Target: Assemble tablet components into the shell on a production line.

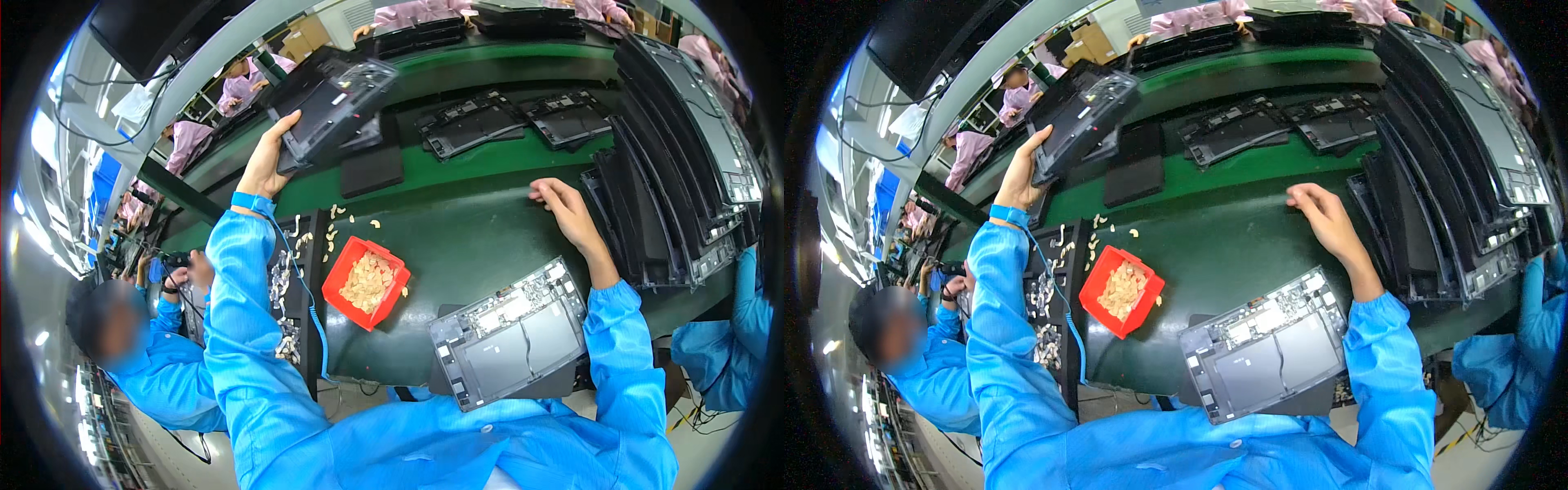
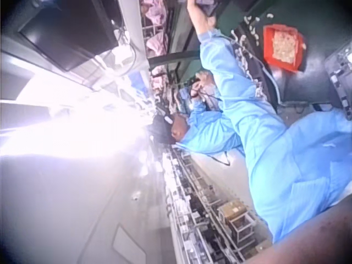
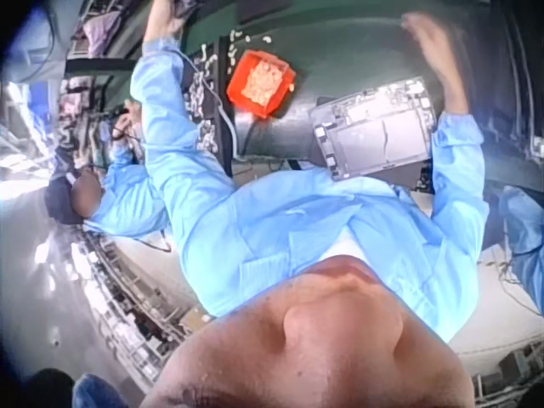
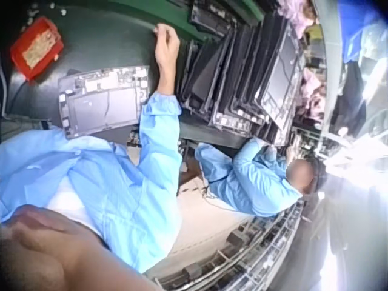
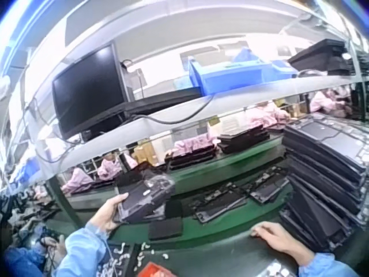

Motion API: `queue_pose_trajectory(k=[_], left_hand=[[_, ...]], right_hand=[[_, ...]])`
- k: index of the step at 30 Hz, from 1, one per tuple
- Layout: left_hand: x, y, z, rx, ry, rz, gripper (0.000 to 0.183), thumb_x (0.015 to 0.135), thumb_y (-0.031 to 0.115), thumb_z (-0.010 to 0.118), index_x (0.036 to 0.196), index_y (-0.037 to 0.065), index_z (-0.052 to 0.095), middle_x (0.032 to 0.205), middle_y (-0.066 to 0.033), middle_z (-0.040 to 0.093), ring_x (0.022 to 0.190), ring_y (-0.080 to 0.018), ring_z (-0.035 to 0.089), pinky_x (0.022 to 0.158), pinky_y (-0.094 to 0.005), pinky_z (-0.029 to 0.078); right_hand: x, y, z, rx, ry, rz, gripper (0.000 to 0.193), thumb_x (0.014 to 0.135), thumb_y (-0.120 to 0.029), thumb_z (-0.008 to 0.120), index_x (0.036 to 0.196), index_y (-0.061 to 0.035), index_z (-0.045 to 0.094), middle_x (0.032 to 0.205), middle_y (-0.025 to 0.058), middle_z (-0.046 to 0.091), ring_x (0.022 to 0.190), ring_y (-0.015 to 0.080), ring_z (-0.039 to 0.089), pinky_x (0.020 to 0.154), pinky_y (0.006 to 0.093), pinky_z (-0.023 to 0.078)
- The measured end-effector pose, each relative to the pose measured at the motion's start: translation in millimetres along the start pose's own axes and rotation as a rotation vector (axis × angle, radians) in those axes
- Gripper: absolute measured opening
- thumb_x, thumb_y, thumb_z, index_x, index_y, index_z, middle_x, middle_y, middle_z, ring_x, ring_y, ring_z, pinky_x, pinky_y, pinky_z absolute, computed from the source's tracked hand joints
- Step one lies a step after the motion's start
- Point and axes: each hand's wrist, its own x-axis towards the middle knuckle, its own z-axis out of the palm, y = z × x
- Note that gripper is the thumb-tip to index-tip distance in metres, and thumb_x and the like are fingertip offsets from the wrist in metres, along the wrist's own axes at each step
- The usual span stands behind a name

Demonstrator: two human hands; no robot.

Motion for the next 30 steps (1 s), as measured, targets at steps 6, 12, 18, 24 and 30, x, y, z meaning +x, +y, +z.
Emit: queue_pose_trajectory(k=[6, 12, 18, 24, 30], left_hand=[[-49.0, -12.0, 66.3, 0.092, -0.041, 0.007, 0.037, 0.094, 0.030, 0.070, 0.115, -0.001, 0.066, 0.103, -0.0100, 0.074, 0.086, -0.0206, 0.074, 0.079, -0.0344, 0.062], [3.7, -36.3, 26.8, 0.118, -0.009, 0.004, 0.037, 0.095, 0.030, 0.068, 0.113, -0.003, 0.066, 0.102, -0.0107, 0.073, 0.084, -0.0201, 0.074, 0.078, -0.0335, 0.062], [83.7, -106.1, -89.7, 0.405, 0.175, -0.014, 0.042, 0.094, 0.037, 0.068, 0.122, 0.006, 0.070, 0.113, -0.0036, 0.072, 0.103, -0.0172, 0.065, 0.094, -0.0297, 0.050], [110.0, -141.6, -136.9, 0.473, 0.192, -0.237, 0.058, 0.087, 0.035, 0.080, 0.129, -0.003, 0.063, 0.120, -0.0102, 0.071, 0.101, -0.0238, 0.070, 0.093, -0.0376, 0.055], [115.0, -132.9, -148.5, 0.391, 0.084, -0.430, 0.066, 0.079, 0.030, 0.089, 0.132, 0.002, 0.061, 0.121, -0.0112, 0.071, 0.101, -0.0271, 0.071, 0.090, -0.0427, 0.058]], right_hand=[[15.8, -131.7, 47.0, 0.705, -0.373, 0.228, 0.070, 0.103, -0.055, 0.050, 0.146, -0.0002, 0.047, 0.126, 0.0178, 0.066, 0.108, 0.0217, 0.066, 0.092, 0.0339, 0.051], [2.7, -129.6, 55.3, 0.298, -0.259, 0.114, 0.061, 0.106, -0.051, 0.046, 0.145, -0.0037, 0.048, 0.125, 0.0139, 0.066, 0.111, 0.0196, 0.064, 0.091, 0.0347, 0.051], [-103.8, -88.9, -7.7, 0.114, -0.093, 0.182, 0.044, 0.108, -0.039, 0.048, 0.131, -0.0034, 0.061, 0.111, 0.0088, 0.071, 0.104, 0.0146, 0.065, 0.088, 0.0293, 0.050], [-189.8, -81.0, -26.5, -0.050, 0.180, 0.134, 0.033, 0.099, -0.015, 0.062, 0.129, -0.0006, 0.061, 0.115, 0.0114, 0.070, 0.110, 0.0187, 0.065, 0.096, 0.0335, 0.049], [-223.2, -56.9, 12.4, -0.304, 0.231, -0.062, 0.041, 0.088, -0.021, 0.076, 0.124, -0.0042, 0.065, 0.121, 0.0135, 0.066, 0.117, 0.0287, 0.060, 0.104, 0.0429, 0.043]])
